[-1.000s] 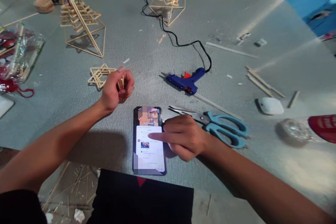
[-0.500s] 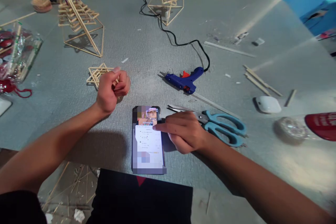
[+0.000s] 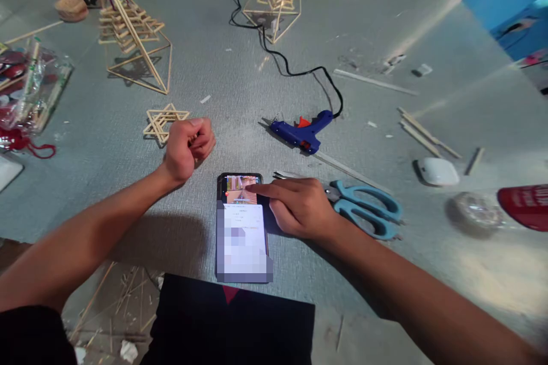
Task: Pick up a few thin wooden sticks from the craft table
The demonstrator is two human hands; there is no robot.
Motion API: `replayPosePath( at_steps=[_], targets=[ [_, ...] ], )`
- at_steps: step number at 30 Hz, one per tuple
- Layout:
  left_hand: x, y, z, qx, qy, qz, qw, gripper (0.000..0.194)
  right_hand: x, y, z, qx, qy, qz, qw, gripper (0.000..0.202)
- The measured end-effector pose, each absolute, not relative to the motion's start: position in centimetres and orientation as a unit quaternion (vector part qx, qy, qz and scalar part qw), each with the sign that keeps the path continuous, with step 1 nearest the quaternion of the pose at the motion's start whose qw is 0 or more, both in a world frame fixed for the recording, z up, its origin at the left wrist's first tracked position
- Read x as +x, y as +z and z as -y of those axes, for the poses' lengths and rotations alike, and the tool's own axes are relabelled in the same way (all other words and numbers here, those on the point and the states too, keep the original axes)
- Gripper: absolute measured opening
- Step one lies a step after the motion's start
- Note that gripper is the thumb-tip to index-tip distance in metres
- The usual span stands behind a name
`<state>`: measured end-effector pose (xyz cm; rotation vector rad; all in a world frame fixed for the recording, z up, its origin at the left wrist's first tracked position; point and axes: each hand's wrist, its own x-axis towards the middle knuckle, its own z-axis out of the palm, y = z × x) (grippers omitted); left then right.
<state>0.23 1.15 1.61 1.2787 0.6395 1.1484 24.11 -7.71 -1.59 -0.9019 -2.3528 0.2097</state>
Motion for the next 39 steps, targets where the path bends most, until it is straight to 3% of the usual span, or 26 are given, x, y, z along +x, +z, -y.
replayPosePath(
  at_steps=[22,32,39],
  targets=[
    [0.9,0.3,-0.8,0.59,0.564,-0.309,0.488,0.049,24.0,-1.4,7.7,-0.318,0.076,0.891,0.316,0.04],
    [0.5,1.7,-0.6,0.563,0.483,-0.312,0.593,0.063,23.9,-1.7,7.7,-0.323,0.076,0.888,0.318,0.038],
    [0.3,2.0,-0.7,0.56,0.452,-0.317,0.618,0.059,24.1,-1.2,7.8,-0.303,0.071,0.89,0.332,0.043]
  ],
)
